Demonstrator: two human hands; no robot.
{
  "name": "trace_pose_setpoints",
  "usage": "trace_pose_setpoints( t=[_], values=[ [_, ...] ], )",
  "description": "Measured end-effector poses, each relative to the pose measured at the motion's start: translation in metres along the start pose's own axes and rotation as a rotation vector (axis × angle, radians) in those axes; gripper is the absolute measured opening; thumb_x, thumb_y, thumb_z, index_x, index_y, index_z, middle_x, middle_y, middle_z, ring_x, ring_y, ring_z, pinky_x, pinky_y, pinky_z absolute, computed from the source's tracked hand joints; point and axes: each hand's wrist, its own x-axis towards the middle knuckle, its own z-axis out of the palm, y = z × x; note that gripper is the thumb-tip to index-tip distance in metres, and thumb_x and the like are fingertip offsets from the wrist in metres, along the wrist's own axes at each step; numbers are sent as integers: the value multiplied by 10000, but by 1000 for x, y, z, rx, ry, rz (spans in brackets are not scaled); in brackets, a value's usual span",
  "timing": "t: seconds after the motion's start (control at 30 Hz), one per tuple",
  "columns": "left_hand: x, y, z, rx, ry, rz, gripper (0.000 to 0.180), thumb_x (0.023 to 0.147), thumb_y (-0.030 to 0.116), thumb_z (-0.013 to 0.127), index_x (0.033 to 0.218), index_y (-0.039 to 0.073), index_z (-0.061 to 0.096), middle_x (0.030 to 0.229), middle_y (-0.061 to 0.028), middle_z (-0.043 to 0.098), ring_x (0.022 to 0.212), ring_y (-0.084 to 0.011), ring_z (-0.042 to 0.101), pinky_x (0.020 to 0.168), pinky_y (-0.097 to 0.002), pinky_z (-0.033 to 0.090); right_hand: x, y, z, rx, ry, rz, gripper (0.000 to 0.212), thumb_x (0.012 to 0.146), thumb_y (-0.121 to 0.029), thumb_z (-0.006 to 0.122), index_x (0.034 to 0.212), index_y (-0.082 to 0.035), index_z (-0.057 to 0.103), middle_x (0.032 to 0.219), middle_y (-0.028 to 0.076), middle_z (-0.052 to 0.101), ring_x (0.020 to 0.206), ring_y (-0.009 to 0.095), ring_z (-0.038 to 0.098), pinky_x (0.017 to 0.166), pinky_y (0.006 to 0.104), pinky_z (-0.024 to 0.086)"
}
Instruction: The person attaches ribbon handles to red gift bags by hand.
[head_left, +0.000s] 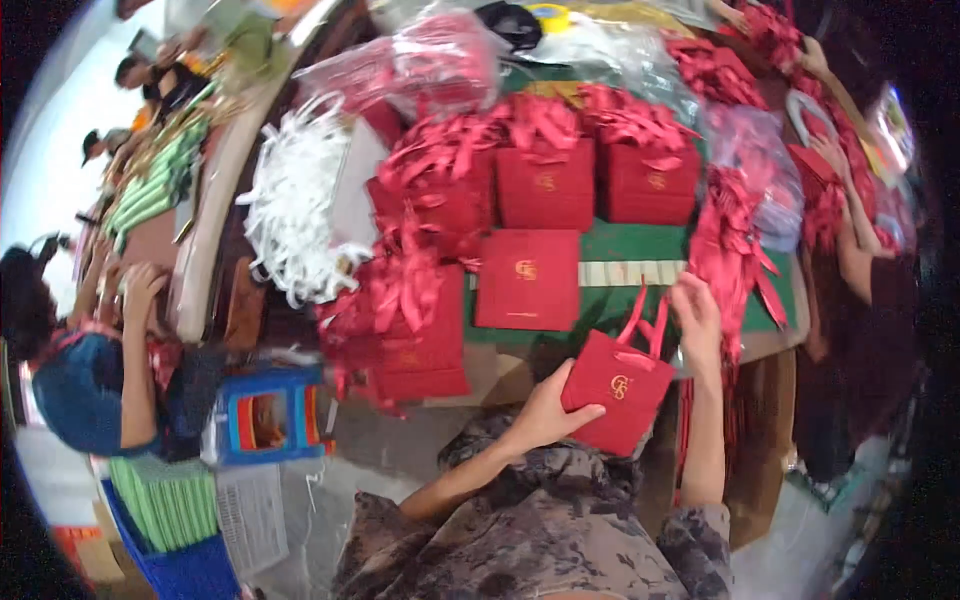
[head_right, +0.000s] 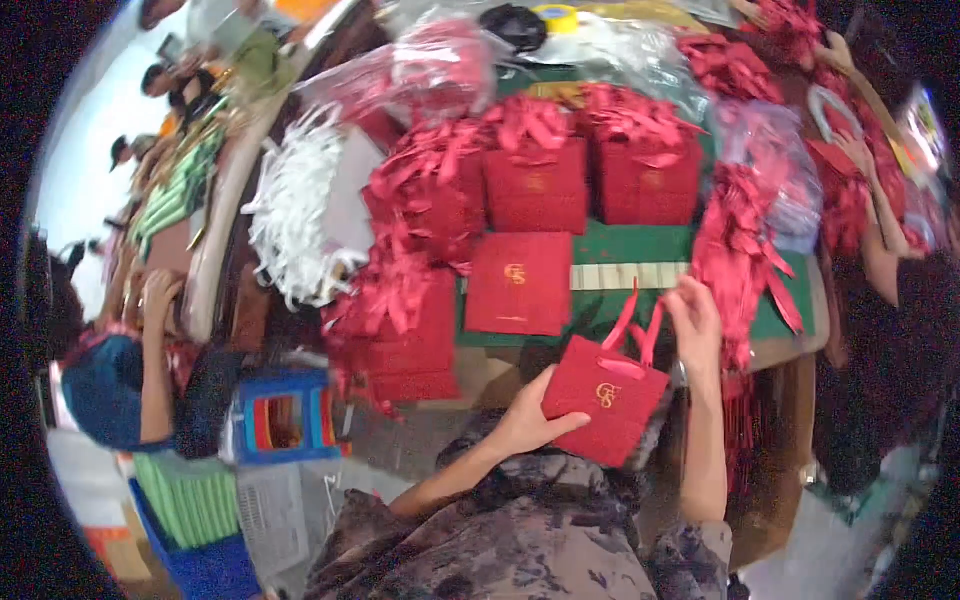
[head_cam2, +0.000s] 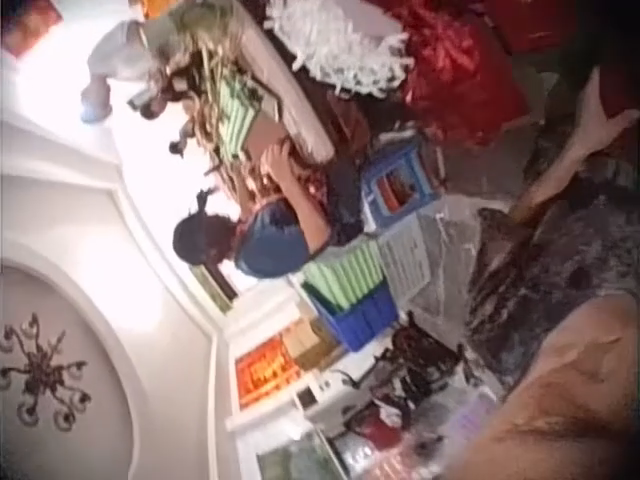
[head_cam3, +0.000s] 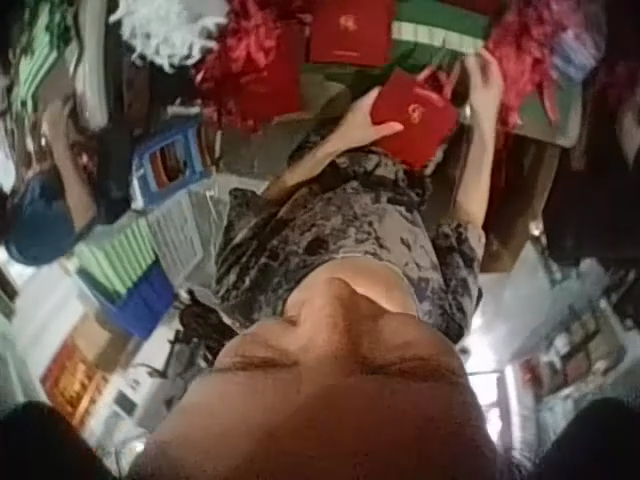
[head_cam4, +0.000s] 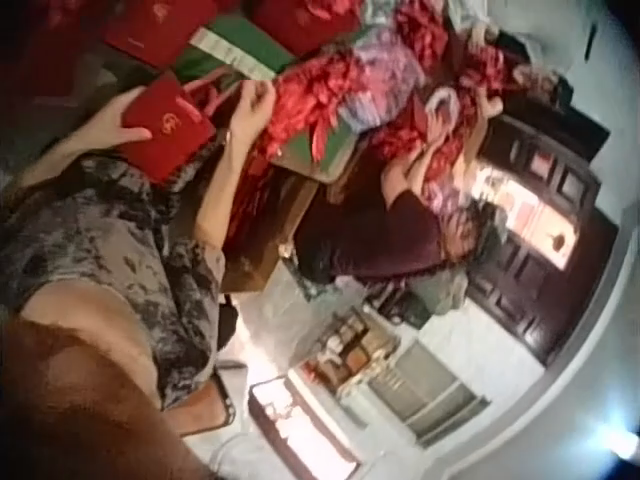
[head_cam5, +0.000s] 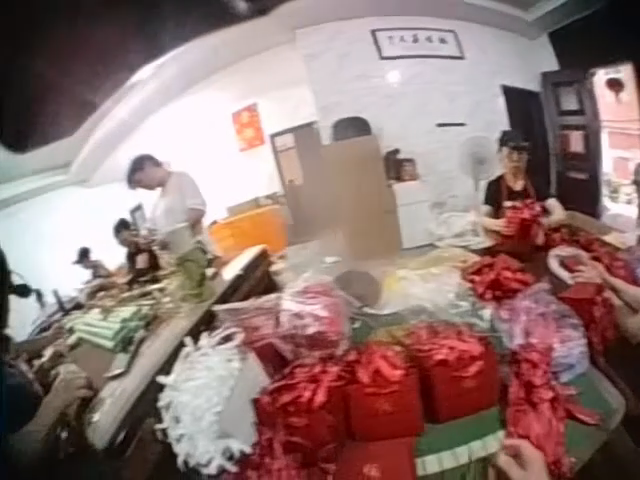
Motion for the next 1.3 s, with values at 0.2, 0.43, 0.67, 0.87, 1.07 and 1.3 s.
trace_pose_setpoints(
  t=[0.2, 0.43, 0.67, 0.87, 1.07, 1.3],
  values=[
    [-18, 11, -33, -6, 223, 7, 689, 796, 165, 845, 1358, -13, 490, 1192, -114, 658, 1099, -163, 613, 976, -340, 490, -50, -31, 16, 76, -433, 132, 300, 1012, -179, 579, 1273, -30, 591, 1073, -7, 648, 941, 88, 593, 789, 251, 486],
    [-63, -2, -75, 228, 530, 52, 677, 746, 184, 880, 1280, -8, 511, 1126, -93, 653, 1052, -176, 621, 939, -346, 503, -91, -41, 97, 294, -608, 145, 350, 938, -37, 667, 1272, -27, 563, 1134, 39, 678, 1031, 125, 630, 919, 294, 507],
    [-99, -56, -92, 533, 1085, 153, 1007, 690, 248, 907, 1465, -28, 326, 1466, -259, 339, 1386, -406, 334, 1104, -494, 351, -109, -49, 183, 200, -721, 84, 248, 935, -84, 706, 1137, 3, 590, 1038, 42, 693, 919, 98, 633, 794, 272, 531],
    [-92, -72, -82, 664, 1094, 77, 1355, 622, 319, 946, 1568, -23, 39, 1574, -324, 78, 1458, -482, 143, 1172, -566, 214, -113, -60, 219, -10, -514, -379, 306, 848, -170, 775, 988, 8, 569, 861, 157, 516, 720, 350, 559, 622, 382, 451],
    [-81, -75, -88, 690, 1084, -3, 1426, 590, 325, 956, 1572, -12, -21, 1594, -340, 4, 1472, -498, 93, 1184, -587, 175, -109, -65, 237, -45, -480, -372, 314, 840, -166, 790, 972, 18, 572, 827, 141, 493, 688, 283, 545, 615, 374, 447],
    [-71, -78, -111, 700, 1051, 2, 1415, 603, 369, 944, 1581, 3, -11, 1609, -330, 25, 1491, -480, 82, 1197, -573, 154, -106, -57, 224, 38, -523, -300, 291, 867, -157, 764, 1049, 5, 604, 910, 152, 591, 782, 309, 629, 662, 374, 502]
  ],
)
